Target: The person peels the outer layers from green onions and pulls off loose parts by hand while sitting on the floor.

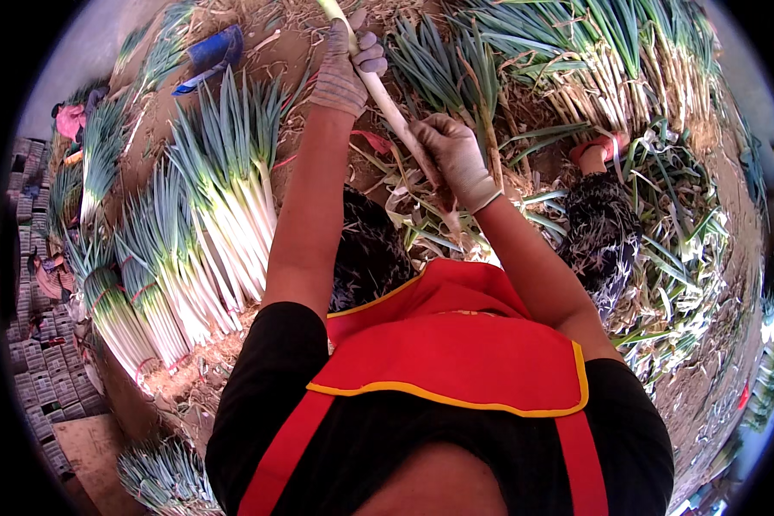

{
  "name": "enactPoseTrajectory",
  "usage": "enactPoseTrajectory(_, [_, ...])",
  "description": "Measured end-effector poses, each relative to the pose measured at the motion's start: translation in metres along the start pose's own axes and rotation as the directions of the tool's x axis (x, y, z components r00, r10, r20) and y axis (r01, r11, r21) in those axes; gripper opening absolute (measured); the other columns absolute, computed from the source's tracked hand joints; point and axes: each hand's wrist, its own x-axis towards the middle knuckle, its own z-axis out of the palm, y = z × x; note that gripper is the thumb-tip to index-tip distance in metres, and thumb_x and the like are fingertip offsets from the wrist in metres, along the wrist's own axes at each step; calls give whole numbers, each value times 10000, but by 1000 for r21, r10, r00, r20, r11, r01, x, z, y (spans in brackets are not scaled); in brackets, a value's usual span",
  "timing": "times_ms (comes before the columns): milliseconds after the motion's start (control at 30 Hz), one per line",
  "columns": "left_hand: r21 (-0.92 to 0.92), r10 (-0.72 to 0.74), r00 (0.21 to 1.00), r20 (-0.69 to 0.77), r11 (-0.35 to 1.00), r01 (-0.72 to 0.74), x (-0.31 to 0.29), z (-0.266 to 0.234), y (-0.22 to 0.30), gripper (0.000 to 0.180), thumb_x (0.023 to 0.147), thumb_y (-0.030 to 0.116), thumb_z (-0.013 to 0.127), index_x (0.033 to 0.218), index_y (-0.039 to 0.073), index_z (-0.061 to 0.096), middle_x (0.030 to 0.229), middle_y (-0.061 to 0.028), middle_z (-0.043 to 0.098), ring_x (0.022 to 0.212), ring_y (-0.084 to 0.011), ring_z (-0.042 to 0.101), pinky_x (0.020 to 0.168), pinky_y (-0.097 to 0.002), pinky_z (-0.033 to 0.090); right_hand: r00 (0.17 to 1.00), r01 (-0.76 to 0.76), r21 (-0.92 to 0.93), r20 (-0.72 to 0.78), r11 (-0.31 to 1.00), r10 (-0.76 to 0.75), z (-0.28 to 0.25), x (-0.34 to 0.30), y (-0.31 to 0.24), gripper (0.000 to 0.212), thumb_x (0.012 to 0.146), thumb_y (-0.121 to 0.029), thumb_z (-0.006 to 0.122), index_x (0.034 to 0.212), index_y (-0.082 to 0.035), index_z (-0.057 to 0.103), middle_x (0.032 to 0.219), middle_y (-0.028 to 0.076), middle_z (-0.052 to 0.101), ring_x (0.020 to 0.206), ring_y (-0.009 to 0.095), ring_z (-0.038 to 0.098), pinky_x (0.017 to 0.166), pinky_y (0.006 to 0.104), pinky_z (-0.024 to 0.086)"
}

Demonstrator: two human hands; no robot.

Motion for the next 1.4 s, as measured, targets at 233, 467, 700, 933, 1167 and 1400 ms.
enactPoseTrajectory(233, [138, 63, 984, -169, 990, -40, -1, 24, -13, 494, 899, 428, 626, 1299, 166, 500, 758, -23, 529, 582, -126, 443, 498, -271, 394, 999, 1, -9, -39, 1000, -2, 10, -7, -13, 407, 969, -379, 531, 1147, -14, 543, 840, 86, 646, 701, 218, 624, 668, 351, 503])
enactPoseTrajectory(467, [168, 30, 964, -265, 986, 16, 0, 46, -37, 528, 896, 458, 597, 1303, 146, 472, 735, -6, 454, 581, -106, 389, 488, -234, 345, 930, 92, -623, -225, 777, -291, 2, 33, 18, 591, 965, -556, 411, 950, 6, 590, 678, 136, 564, 626, 288, 577, 595, 368, 452])
enactPoseTrajectory(700, [-103, -134, 963, 235, 981, 162, 3, 25, -22, 582, 874, 465, 633, 1339, 172, 443, 652, 59, 330, 507, -46, 321, 449, -207, 290, 836, -549, 394, 230, 737, 499, -13, 46, 15, 433, 1007, -415, 383, 1030, -14, 542, 667, 81, 600, 468, 180, 522, 406, 312, 430])
enactPoseTrajectory(933, [-196, -80, 951, 299, 970, 143, -2, 28, 1, 493, 885, 423, 627, 1275, 139, 530, 655, 72, 325, 520, -25, 321, 464, -181, 312, 983, -179, 225, 91, 958, 162, 7, -6, -24, 502, 972, -459, 470, 1188, -7, 510, 808, 59, 617, 601, 147, 569, 527, 253, 461])
enactPoseTrajectory(1167, [-122, -6, 998, 67, 992, 14, -3, 31, -7, 495, 855, 465, 647, 1239, 163, 566, 657, 68, 330, 530, -32, 314, 462, -183, 306, 989, 111, -425, -44, 898, -142, 12, -7, -11, 470, 941, -371, 586, 1214, 10, 556, 845, 85, 653, 707, 177, 584, 667, 293, 481])
enactPoseTrajectory(1400, [-208, -9, 995, 96, 978, 29, -5, 19, 8, 483, 900, 471, 581, 1259, 149, 556, 683, 50, 338, 536, -47, 299, 463, -181, 298, 972, -234, 306, 107, 923, 211, 2, -6, -12, 365, 1002, -351, 466, 1067, -10, 575, 778, 54, 641, 553, 92, 543, 476, 216, 432])
